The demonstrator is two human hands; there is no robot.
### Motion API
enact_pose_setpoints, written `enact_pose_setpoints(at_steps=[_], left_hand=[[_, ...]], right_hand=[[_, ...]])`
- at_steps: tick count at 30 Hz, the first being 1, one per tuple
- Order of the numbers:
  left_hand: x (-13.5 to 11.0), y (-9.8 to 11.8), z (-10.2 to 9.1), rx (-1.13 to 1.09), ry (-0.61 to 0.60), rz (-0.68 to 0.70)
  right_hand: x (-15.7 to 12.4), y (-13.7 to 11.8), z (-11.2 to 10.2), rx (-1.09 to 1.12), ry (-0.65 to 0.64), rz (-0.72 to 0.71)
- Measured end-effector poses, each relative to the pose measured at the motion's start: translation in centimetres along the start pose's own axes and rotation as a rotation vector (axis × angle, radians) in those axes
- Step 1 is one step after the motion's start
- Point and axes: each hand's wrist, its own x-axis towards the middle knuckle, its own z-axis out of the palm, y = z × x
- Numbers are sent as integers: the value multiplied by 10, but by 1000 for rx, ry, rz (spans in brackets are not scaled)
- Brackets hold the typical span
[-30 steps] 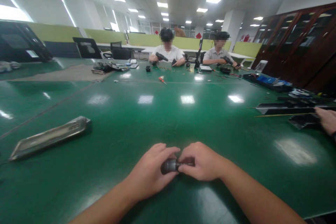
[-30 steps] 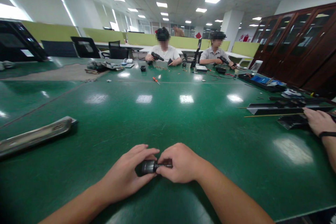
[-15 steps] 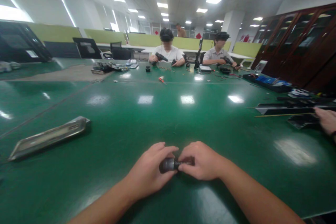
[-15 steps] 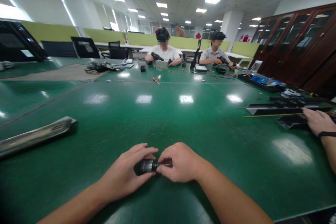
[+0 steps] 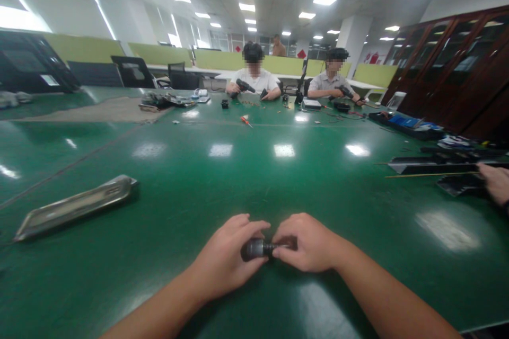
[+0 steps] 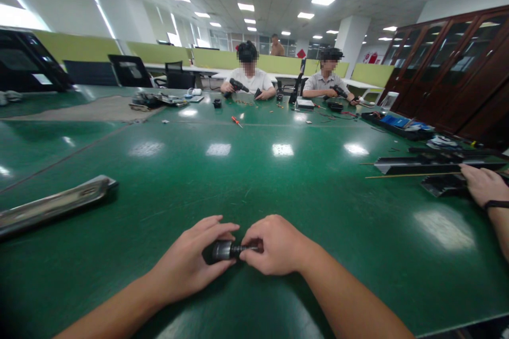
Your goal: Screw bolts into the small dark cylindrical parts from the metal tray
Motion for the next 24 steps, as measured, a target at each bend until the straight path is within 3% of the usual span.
enact_pose_setpoints(at_steps=[24], left_hand=[[0,-4,-4,11,4,-32]], right_hand=[[-1,1,-5,-19,33,45]])
